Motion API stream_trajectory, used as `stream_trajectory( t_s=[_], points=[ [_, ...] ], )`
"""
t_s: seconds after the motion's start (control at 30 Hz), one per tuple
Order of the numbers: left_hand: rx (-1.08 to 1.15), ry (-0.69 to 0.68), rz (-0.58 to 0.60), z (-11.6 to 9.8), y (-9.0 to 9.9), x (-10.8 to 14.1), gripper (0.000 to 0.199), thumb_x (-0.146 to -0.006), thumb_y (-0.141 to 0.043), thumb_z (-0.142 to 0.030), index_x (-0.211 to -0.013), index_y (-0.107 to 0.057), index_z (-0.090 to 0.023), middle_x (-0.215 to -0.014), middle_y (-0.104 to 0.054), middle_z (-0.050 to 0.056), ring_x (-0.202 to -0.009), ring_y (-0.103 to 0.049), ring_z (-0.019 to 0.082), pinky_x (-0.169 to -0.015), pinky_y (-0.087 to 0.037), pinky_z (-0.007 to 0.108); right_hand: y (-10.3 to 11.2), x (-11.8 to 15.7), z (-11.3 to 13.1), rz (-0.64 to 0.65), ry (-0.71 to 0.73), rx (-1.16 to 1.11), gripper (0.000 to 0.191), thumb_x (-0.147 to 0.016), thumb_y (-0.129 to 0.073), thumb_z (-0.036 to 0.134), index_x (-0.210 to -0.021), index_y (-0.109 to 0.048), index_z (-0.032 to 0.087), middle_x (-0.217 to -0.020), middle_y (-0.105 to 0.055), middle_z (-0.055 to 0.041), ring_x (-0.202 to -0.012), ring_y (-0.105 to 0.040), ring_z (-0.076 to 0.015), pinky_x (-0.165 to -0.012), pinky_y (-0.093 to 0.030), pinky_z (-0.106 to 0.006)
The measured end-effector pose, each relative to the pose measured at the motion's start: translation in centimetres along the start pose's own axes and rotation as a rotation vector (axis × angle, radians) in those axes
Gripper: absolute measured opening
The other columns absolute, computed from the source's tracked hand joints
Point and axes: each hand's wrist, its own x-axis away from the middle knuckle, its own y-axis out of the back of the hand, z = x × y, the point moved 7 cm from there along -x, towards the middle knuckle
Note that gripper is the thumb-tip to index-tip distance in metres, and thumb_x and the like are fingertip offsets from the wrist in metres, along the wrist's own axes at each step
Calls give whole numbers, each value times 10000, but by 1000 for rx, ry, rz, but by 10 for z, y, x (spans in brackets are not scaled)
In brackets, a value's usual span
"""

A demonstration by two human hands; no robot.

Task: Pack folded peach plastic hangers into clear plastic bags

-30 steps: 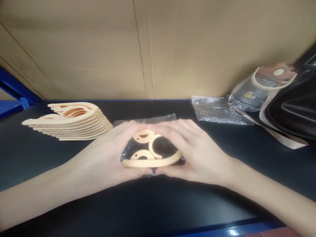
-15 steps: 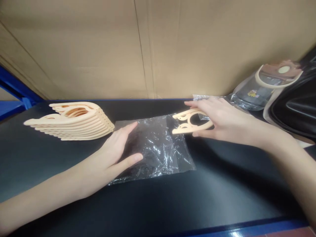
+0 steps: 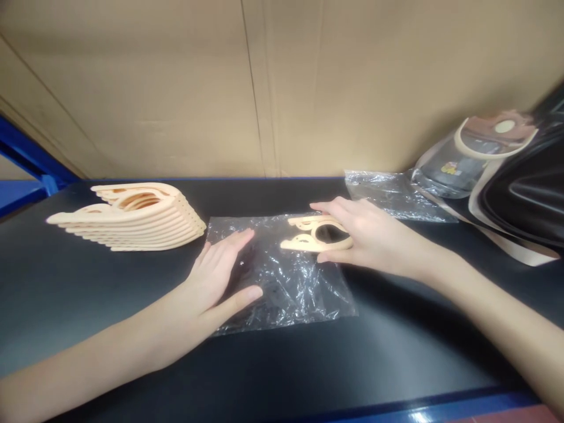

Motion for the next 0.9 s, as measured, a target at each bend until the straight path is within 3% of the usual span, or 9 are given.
stream_trajectory(
  t_s=[0.13,0.27,0.43,0.63,0.77,0.9],
  points=[
    [-30,-41,-20,-5,6,0,720,-969,-300,-629,-1529,-205,-187,-1575,-328,118,-1457,-272,296,-1186,-237,559,-13,-3,11,-46,13,-58,680,-826,-614,615,-1394,-449,280,-1322,-594,-82,-1196,-527,-341,-1031,-349,-559],
    [-112,-80,-2,-7,9,-1,613,-997,-271,-583,-1469,-370,-204,-1562,-353,103,-1424,-321,299,-1139,-330,547,-25,-6,15,-19,-19,-177,720,-807,-633,621,-1414,-432,291,-1381,-558,-80,-1224,-493,-342,-1032,-354,-548],
    [-193,-116,-10,-3,3,-1,653,-984,-277,-615,-1460,-398,-184,-1563,-346,132,-1436,-299,321,-1137,-317,570,-23,-5,2,7,-38,-166,802,-796,-634,635,-1462,-371,273,-1402,-543,-93,-1280,-458,-343,-1057,-338,-552],
    [-246,-160,-28,1,-5,0,678,-990,-264,-611,-1525,-277,-195,-1622,-218,121,-1501,-152,293,-1191,-213,560,-15,-5,-11,96,4,-304,760,-817,-670,509,-1471,-345,299,-1268,-635,-65,-1162,-580,-283,-1027,-408,-498],
    [-267,-207,2,-5,-5,-1,659,-1001,-240,-593,-1527,-260,-197,-1616,-238,115,-1502,-164,252,-1198,-205,550,-19,-11,-3,-14,-107,-462,680,-804,-700,437,-1406,-430,273,-1208,-659,-58,-1072,-623,-238,-948,-491,-429],
    [-281,-181,50,-9,-3,-3,666,-1000,-216,-600,-1542,-224,-213,-1628,-198,104,-1507,-141,261,-1188,-206,581,-24,-11,6,-146,-196,-349,629,-782,-715,447,-1337,-508,235,-1127,-671,-64,-968,-626,-244,-850,-525,-430]
  ],
)
